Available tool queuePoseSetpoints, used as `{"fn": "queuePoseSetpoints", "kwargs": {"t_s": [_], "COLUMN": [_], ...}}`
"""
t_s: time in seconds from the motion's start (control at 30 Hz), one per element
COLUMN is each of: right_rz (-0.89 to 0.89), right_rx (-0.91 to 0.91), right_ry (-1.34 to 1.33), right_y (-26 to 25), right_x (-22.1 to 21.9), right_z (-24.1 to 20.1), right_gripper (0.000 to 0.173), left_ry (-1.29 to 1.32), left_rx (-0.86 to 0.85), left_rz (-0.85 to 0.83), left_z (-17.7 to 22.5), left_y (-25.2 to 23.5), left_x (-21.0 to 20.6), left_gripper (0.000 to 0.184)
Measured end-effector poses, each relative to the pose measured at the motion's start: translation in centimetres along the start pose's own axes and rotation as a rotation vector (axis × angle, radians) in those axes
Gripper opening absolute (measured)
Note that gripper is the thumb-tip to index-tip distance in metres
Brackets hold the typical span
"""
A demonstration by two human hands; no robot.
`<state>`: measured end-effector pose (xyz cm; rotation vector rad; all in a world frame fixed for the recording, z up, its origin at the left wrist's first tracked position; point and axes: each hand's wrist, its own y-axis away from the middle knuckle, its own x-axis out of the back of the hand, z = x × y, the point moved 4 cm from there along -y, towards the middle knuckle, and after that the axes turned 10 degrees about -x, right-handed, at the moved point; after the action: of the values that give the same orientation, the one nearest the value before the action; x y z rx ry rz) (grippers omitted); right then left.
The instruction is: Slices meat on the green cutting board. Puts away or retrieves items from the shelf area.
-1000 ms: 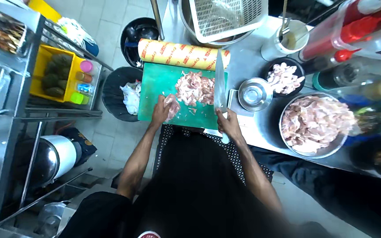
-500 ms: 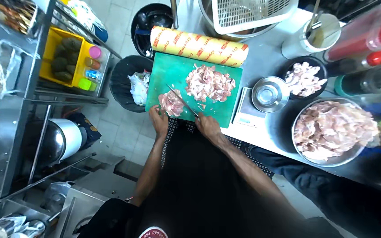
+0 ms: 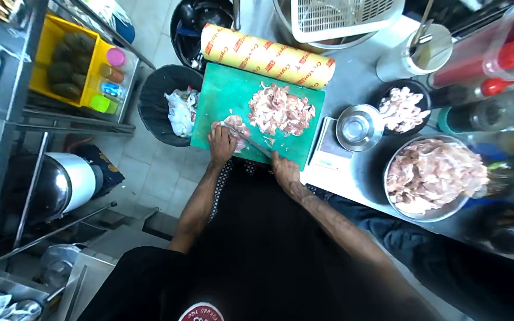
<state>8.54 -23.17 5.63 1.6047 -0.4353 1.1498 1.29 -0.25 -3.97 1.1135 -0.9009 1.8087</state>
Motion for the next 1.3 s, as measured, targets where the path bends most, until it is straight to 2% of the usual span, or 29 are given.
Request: {"fn": "queuePoseSetpoints", "kwargs": {"t_s": [0.03, 0.13, 0.23, 0.3, 0.37, 0.47, 0.53, 0.7, 0.83, 0.97, 1.03, 1.1, 1.17, 1.3], "right_rz": [-0.018, -0.136, -0.164, -0.132, -0.099, -0.072, -0.057, 0.038, 0.054, -0.089, -0.17, -0.2, -0.141, -0.073], "right_rx": [-0.02, -0.065, -0.105, -0.08, -0.034, 0.005, 0.011, 0.007, -0.045, -0.126, -0.132, -0.114, -0.076, -0.048], "right_ry": [-0.003, -0.092, -0.233, -0.25, -0.206, -0.136, -0.098, 0.006, 0.014, -0.088, -0.136, -0.17, -0.208, -0.207], "right_y": [0.2, 1.2, 1.9, 1.7, 0.9, -1.5, -3.3, -3.4, -1.8, 1.0, 2.0, 2.5, 2.3, -0.6], "right_x": [-0.3, -0.5, 0.9, 1.7, 1.9, 1.8, 1.0, -0.9, -1.9, -1.7, -1.5, -1.0, -0.4, 0.9], "right_z": [0.8, 2.0, 2.1, 1.0, -1.6, -6.3, -7.6, -4.5, -0.9, 1.0, 1.1, 0.6, -0.7, -4.9], "right_gripper": [0.023, 0.032, 0.038, 0.037, 0.034, 0.028, 0.027, 0.029, 0.024, 0.03, 0.035, 0.037, 0.036, 0.033], "left_ry": [0.004, 0.101, 0.204, 0.19, 0.184, 0.214, 0.164, -0.015, -0.049, 0.028, 0.141, 0.227, 0.246, 0.25], "left_rx": [0.006, 0.018, 0.05, 0.052, -0.006, -0.114, -0.16, -0.143, -0.11, -0.083, -0.085, -0.093, -0.105, -0.133], "left_rz": [-0.01, 0.013, 0.078, 0.198, 0.282, 0.19, 0.121, -0.083, -0.055, -0.058, 0.025, 0.105, 0.164, 0.15], "left_z": [0.0, 0.0, 0.3, 0.1, -0.5, 0.0, 0.2, -0.2, 0.0, -0.1, -0.5, -0.6, -0.4, 0.1], "left_y": [-0.1, 0.3, 1.8, 2.1, 1.3, -0.7, -1.5, -1.3, -1.1, -0.8, -0.5, -0.3, -0.4, -2.0], "left_x": [-0.1, 0.8, 4.1, 5.2, 4.5, 3.2, 1.5, 0.4, 0.4, 0.9, 1.7, 2.9, 3.5, 2.4], "left_gripper": [0.032, 0.032, 0.036, 0.035, 0.027, 0.023, 0.027, 0.038, 0.036, 0.033, 0.03, 0.03, 0.026, 0.022]}}
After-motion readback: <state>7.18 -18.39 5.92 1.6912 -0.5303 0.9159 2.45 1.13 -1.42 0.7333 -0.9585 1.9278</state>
